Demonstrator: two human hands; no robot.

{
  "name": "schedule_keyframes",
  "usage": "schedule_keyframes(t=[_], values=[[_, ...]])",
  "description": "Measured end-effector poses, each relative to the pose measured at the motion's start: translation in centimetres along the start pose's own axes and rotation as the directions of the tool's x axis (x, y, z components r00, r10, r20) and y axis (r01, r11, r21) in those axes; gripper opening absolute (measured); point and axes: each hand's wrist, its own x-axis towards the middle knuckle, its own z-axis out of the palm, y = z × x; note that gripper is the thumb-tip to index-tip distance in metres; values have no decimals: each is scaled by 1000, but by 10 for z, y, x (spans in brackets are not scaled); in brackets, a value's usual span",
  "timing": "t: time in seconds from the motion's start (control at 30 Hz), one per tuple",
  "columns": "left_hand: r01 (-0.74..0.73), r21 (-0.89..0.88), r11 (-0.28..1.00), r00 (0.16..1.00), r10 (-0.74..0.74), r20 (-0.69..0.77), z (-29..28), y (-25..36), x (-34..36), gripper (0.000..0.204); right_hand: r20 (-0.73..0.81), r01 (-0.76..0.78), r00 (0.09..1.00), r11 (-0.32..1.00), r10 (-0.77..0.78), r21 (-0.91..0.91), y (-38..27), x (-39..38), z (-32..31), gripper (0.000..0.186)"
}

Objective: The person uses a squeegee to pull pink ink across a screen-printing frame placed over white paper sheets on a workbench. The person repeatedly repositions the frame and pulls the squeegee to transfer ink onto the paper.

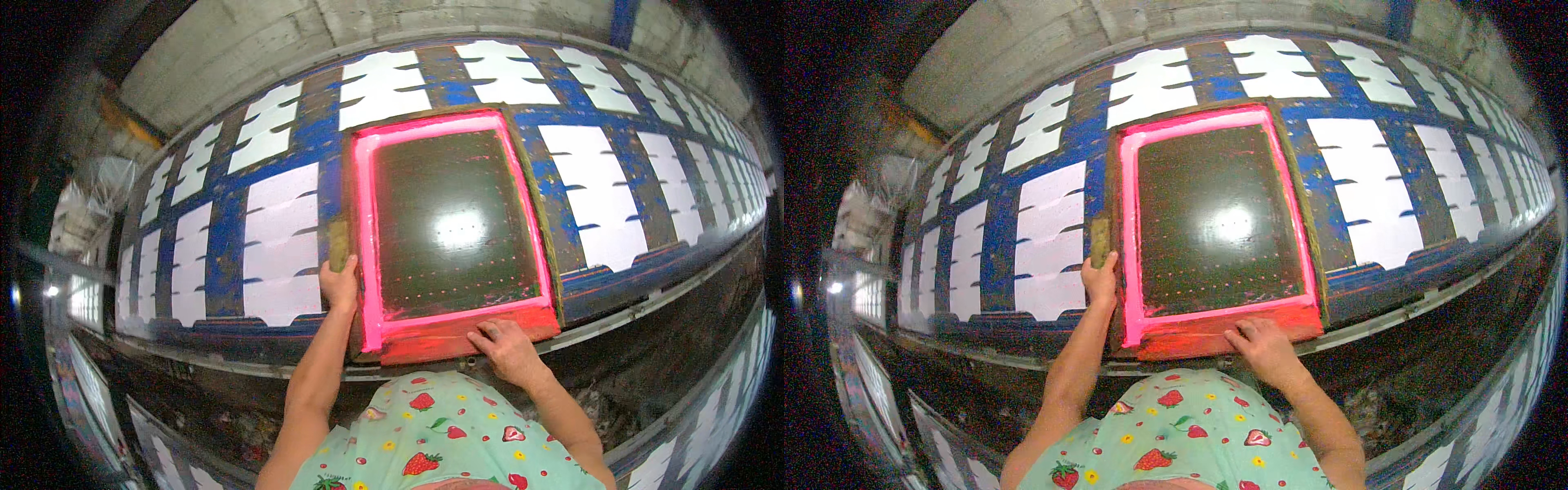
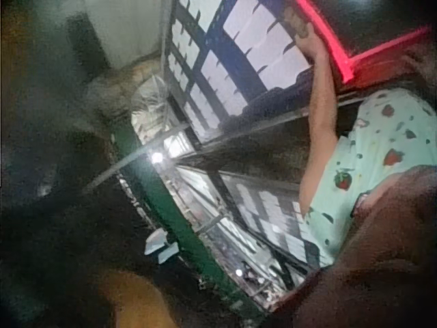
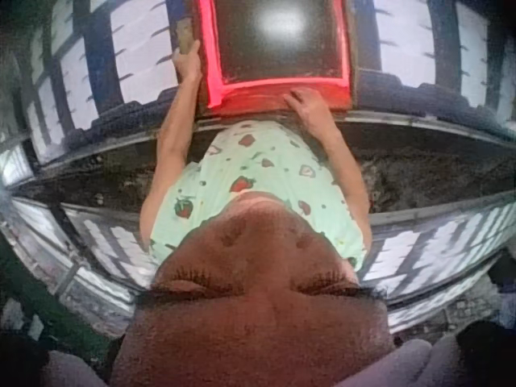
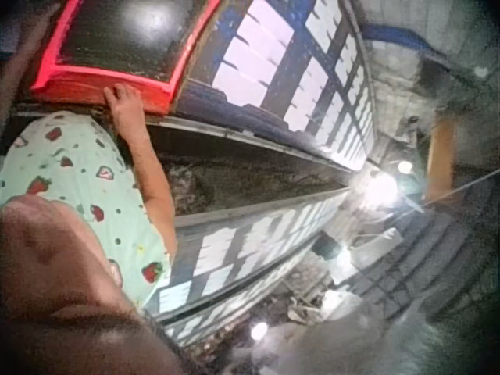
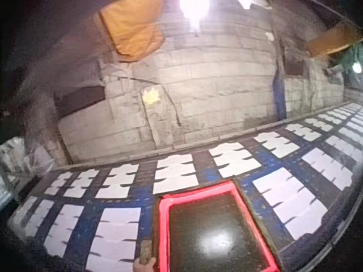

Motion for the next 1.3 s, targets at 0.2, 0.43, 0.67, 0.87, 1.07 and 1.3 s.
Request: schedule_keyframes(t=[0.2,0.43,0.67,0.87,1.07,1.3], values=[[-65,171,983,997,71,-29,-2,5,-6,42,-22,-26,999,995,24,-95,-20,35,3,48],[-131,131,983,987,141,-73,-1,10,-6,52,225,-100,963,972,149,-213,-25,80,8,40],[-153,84,985,986,158,-48,4,-2,-3,53,113,-119,983,966,148,-230,-44,50,28,42],[-130,43,991,991,131,-13,0,4,-6,50,-2,-53,999,963,55,-265,-34,49,42,51],[-98,-5,995,995,98,1,-3,15,-12,47,-86,30,994,950,-60,-312,20,107,42,44],[-81,89,993,996,84,-37,-1,13,-11,47,-135,51,986,944,-100,-326,118,231,29,39]])
